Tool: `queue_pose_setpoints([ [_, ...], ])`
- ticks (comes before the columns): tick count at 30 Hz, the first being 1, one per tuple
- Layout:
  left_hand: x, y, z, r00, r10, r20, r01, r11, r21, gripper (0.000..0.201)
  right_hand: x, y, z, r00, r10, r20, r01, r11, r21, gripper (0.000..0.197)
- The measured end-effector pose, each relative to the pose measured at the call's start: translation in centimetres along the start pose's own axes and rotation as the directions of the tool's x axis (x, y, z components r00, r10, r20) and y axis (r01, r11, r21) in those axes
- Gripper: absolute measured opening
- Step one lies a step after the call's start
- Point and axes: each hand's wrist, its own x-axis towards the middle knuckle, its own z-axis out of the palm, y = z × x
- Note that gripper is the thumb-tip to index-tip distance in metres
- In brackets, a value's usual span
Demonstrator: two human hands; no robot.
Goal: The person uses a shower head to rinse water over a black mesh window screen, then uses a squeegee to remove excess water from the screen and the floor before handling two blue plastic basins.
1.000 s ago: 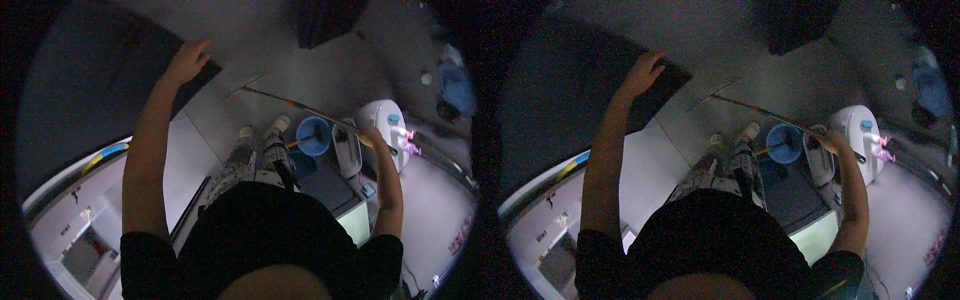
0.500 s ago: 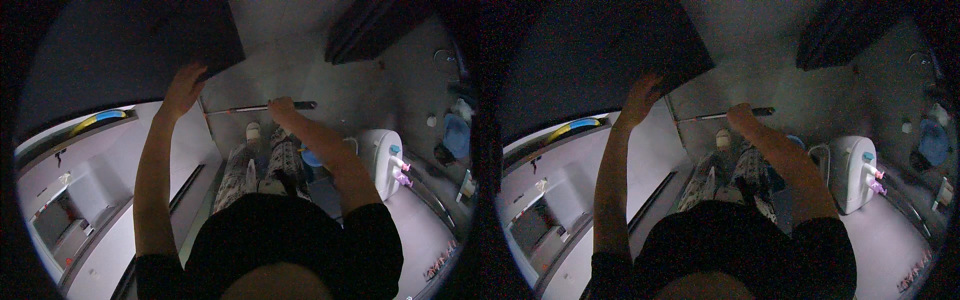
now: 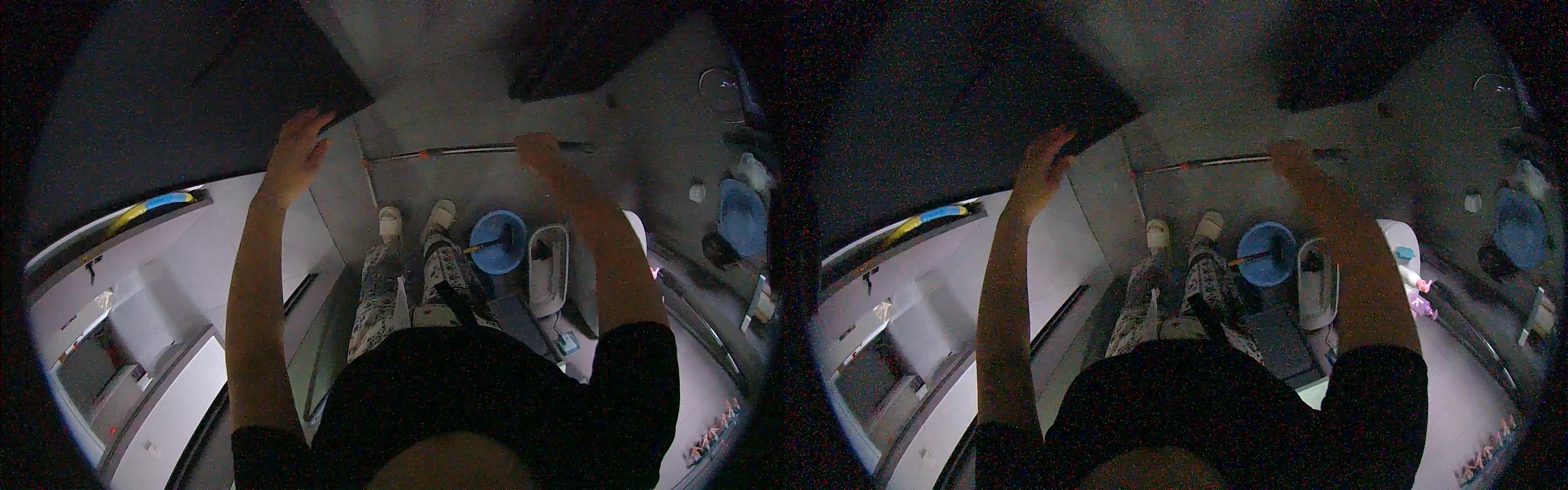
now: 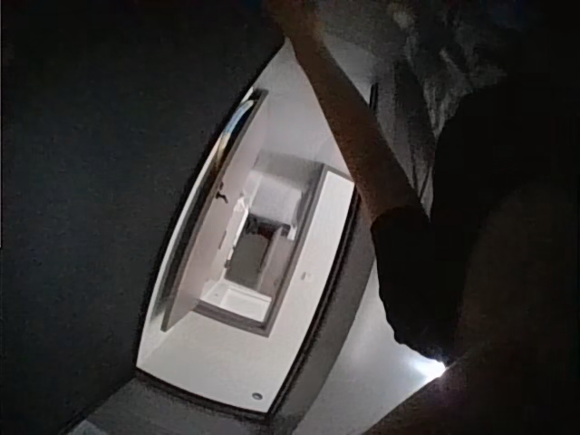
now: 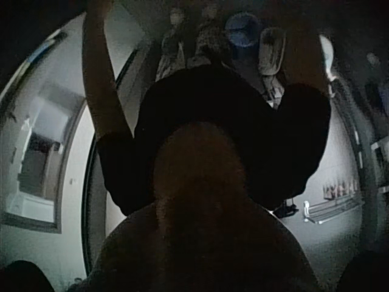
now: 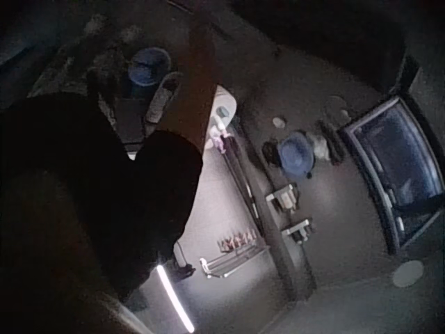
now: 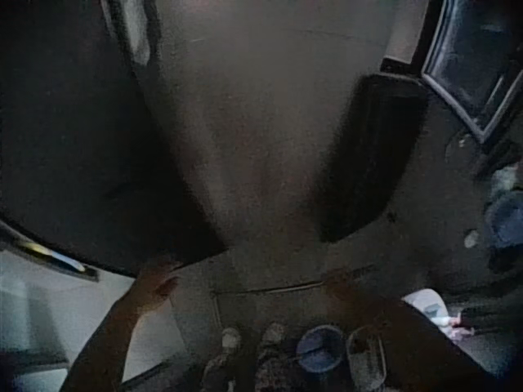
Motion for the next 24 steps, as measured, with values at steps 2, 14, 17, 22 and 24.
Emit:
queue_pose_setpoints([
  [2, 1.1, 1.3, 0.6, 1.000, 0.008, 0.000, -0.008, 1.000, -0.017, 0.038, -1.1, 4.6, -0.3, 0.950, 0.167, 0.265, -0.216, 0.961, 0.170, 0.025],
  [14, 5.8, 4.7, 2.9, 0.994, 0.104, -0.036, -0.106, 0.993, -0.046, 0.037, -10.0, 19.4, -8.2, 0.848, 0.393, 0.356, -0.316, 0.913, -0.257, 0.031],
  [17, 5.8, 4.5, 2.9, 0.995, 0.082, -0.050, -0.084, 0.996, -0.037, 0.037, -11.3, 19.5, -10.2, 0.930, 0.218, 0.297, -0.120, 0.941, -0.317, 0.031],
  [22, 5.5, 4.5, 2.8, 0.994, 0.103, -0.043, -0.103, 0.995, -0.001, 0.038, -7.6, 17.3, -5.2, 0.995, 0.092, -0.029, -0.096, 0.973, -0.210, 0.030],
  [24, 4.9, 4.6, 2.1, 0.995, 0.092, -0.043, -0.091, 0.995, 0.029, 0.037, -4.5, 15.0, -4.7, 0.963, -0.138, -0.233, 0.109, 0.985, -0.133, 0.030],
])
